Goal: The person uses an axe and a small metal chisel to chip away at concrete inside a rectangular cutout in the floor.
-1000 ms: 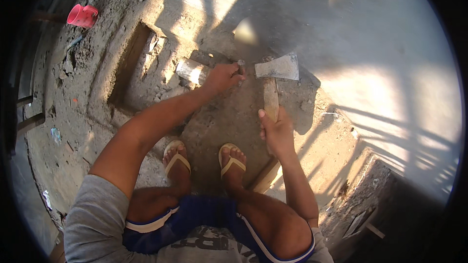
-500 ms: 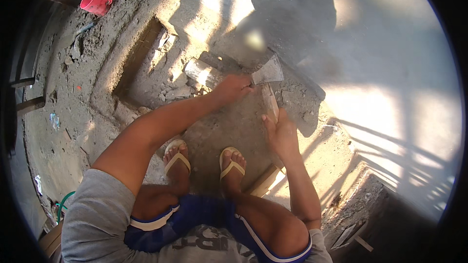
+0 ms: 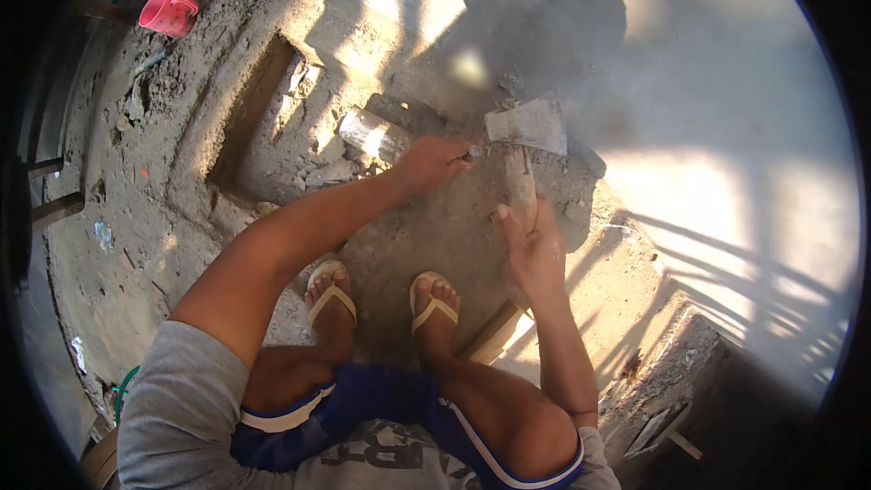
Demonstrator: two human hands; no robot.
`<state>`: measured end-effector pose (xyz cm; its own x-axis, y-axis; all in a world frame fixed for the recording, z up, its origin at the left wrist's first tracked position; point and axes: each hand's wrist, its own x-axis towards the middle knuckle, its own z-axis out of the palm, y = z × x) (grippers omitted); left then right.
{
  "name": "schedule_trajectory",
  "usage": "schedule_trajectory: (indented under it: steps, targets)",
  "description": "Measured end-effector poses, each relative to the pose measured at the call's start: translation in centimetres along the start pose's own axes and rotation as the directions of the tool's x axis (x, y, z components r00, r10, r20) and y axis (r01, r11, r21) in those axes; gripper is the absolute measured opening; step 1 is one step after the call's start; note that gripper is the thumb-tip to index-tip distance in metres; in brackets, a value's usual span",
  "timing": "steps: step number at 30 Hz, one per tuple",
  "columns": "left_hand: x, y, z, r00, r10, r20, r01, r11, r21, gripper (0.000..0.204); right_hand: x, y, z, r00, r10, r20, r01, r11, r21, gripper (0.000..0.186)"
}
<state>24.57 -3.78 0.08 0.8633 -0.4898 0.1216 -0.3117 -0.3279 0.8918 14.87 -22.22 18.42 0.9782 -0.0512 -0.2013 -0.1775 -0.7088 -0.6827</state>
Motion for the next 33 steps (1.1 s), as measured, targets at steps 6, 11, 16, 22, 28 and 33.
schedule_trajectory:
  steps: [6,11,16,22,28,33]
  targets:
    - [0.5,0.0,0.0,0.992,0.116,-0.045,-0.117,0.993,-0.02,0.025,-0.3,-0.3,-0.2,0.826,-0.373,-0.424,0.434,0.899,0.055,0.03]
    - [1.4,0.2,-0.1,0.993,0.114,-0.022,-0.115,0.992,-0.049,0.025,1.1,3.1,-0.4,0.995,0.026,0.1,0.0,0.967,-0.253,0.031]
    - [0.0,-0.1,-0.9,0.995,0.073,-0.068,-0.077,0.995,-0.061,0.024,0.1,-4.4,-0.7,0.85,-0.199,-0.487,0.425,0.805,0.413,0.028]
    - [0.9,0.1,0.0,0.989,0.123,-0.078,-0.126,0.991,-0.039,0.021,1.3,2.3,-0.3,0.99,0.003,0.14,0.036,0.96,-0.276,0.026]
    - [0.2,-0.3,0.1,0.993,0.069,-0.095,-0.075,0.995,-0.069,0.022,0.2,-2.3,-0.1,0.856,-0.348,-0.382,0.385,0.923,0.021,0.028]
    - [0.6,0.1,-0.3,0.997,0.07,-0.023,-0.07,0.998,0.007,0.022,1.8,1.3,-0.4,0.984,0.043,0.171,0.03,0.914,-0.404,0.03]
